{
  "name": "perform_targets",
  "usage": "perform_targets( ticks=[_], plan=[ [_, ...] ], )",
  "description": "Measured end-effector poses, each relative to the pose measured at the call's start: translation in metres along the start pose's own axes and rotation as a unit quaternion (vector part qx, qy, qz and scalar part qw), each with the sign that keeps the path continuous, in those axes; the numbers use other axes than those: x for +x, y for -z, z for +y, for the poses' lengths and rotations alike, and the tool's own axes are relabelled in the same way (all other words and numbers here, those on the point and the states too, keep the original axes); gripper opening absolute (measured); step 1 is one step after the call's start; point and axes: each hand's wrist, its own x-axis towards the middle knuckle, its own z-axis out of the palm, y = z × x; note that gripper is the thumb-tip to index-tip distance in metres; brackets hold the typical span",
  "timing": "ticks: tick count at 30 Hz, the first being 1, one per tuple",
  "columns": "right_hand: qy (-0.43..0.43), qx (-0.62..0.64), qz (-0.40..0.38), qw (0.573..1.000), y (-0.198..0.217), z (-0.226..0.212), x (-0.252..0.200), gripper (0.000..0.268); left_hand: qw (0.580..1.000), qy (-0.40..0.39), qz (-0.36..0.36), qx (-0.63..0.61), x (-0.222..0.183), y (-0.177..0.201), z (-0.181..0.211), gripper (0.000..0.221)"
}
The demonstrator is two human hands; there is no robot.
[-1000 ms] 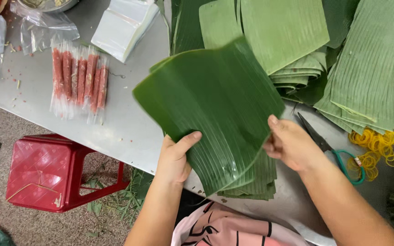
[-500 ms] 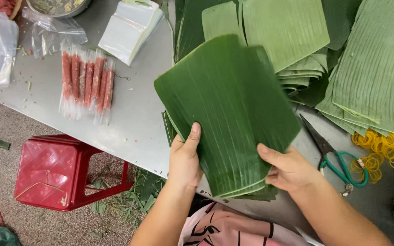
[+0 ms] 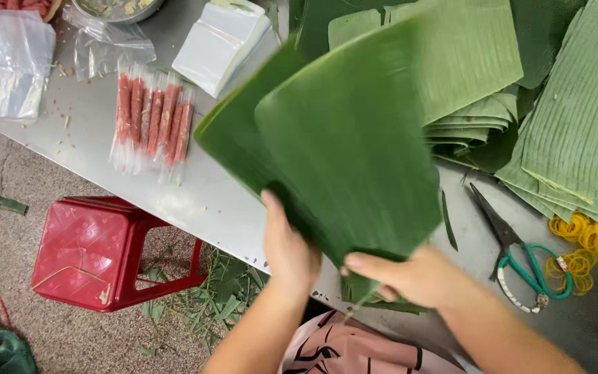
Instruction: The person folds banana leaves into rectangular packets, places a pre-formed pink filling inside, folds the leaf ends, and secures each packet with a yellow rubber band. The finished packets are set aside on the table.
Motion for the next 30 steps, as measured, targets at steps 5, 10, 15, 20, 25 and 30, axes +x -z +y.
perform_targets(
  ticks=[5, 10, 15, 20, 25, 30],
  plan=[
    [0.436, -0.235, 0.035, 0.868, -0.015, -0.028, -0.008, 0.043, 0.927, -0.139, -0.124, 0.325, -0.035, 0.003, -0.009, 0.03],
    [0.284, -0.215, 0.166, 0.919, 0.019, -0.041, -0.019, 0.057, 0.921, -0.101, -0.218, 0.306, -0.033, -0.004, 0.013, 0.021],
    [0.294, 0.053, 0.131, 0.945, 0.022, -0.012, -0.013, 0.034, 0.92, -0.031, -0.254, 0.298, -0.032, -0.023, 0.006, 0.033],
    [0.128, 0.209, -0.018, 0.969, 0.04, 0.003, -0.005, 0.042, 0.88, -0.033, -0.201, 0.428, -0.034, -0.018, 0.015, 0.034],
    [0.039, 0.31, -0.089, 0.946, 0.041, 0.04, 0.001, 0.049, 0.829, -0.137, -0.116, 0.53, -0.044, -0.004, 0.024, 0.039],
    [0.302, 0.507, -0.127, 0.797, 0.102, 0.044, -0.029, 0.029, 0.879, -0.238, 0.284, 0.301, -0.02, -0.003, 0.111, 0.063]
  ],
)
